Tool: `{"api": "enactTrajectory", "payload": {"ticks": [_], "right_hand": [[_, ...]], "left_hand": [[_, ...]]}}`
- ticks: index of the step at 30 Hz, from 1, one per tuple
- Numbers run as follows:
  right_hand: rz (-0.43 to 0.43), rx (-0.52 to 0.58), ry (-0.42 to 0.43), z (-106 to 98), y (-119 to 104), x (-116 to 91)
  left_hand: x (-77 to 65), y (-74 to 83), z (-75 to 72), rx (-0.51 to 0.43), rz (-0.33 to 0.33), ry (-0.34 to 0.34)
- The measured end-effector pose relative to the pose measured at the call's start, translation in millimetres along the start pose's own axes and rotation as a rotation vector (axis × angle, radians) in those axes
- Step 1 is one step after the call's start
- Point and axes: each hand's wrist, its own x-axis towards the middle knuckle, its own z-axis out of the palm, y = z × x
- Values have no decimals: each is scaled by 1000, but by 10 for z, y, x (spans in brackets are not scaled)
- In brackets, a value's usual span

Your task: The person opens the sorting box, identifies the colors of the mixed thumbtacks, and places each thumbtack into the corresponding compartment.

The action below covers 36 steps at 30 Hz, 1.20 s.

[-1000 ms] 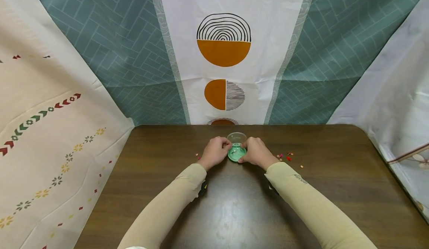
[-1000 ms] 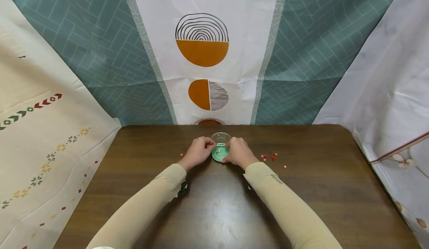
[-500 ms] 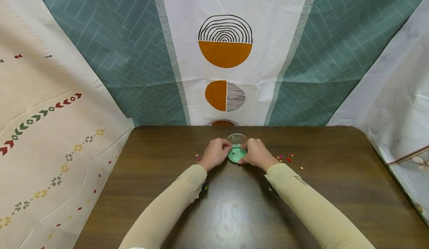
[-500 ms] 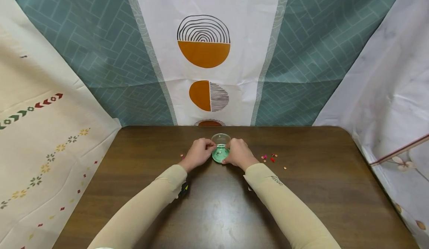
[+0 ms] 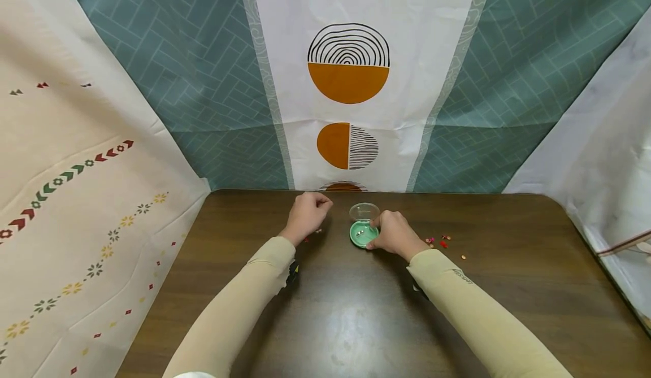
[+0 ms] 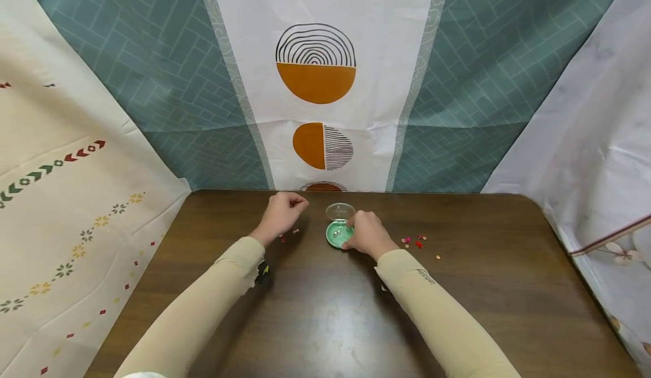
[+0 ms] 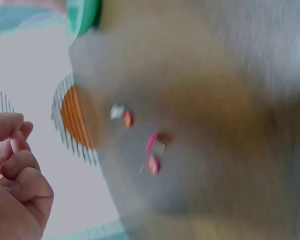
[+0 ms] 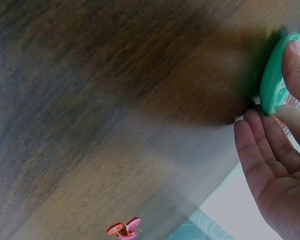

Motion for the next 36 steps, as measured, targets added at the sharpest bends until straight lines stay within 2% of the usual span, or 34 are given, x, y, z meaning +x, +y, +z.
{"api": "enactTrajectory", "payload": {"ticks": [4,9,18,21,26,31,36], "right_hand": [[-5,-9,1,-1,10,3],[9,-8,-6,6,13,-1],[7,-2,-11,15,0,-18],[5,-5,-9,13,1,-13],[10,-8,-8,14,1,-7],[13,-12,-9,21,-2,-3],[16,-15,-12,10,2,-5]], "left_hand": [[37,-78,-148,41,-51,53],[0,-177,-207,113,-75,11],[-133,-277,-136,260,-83,-124],[-151,-273,-116,310,-73,-164],[-164,-229,-81,363,-100,-244],[-149,-188,-27,475,-113,-256],[-136,-140,-3,511,-117,-262]]}}
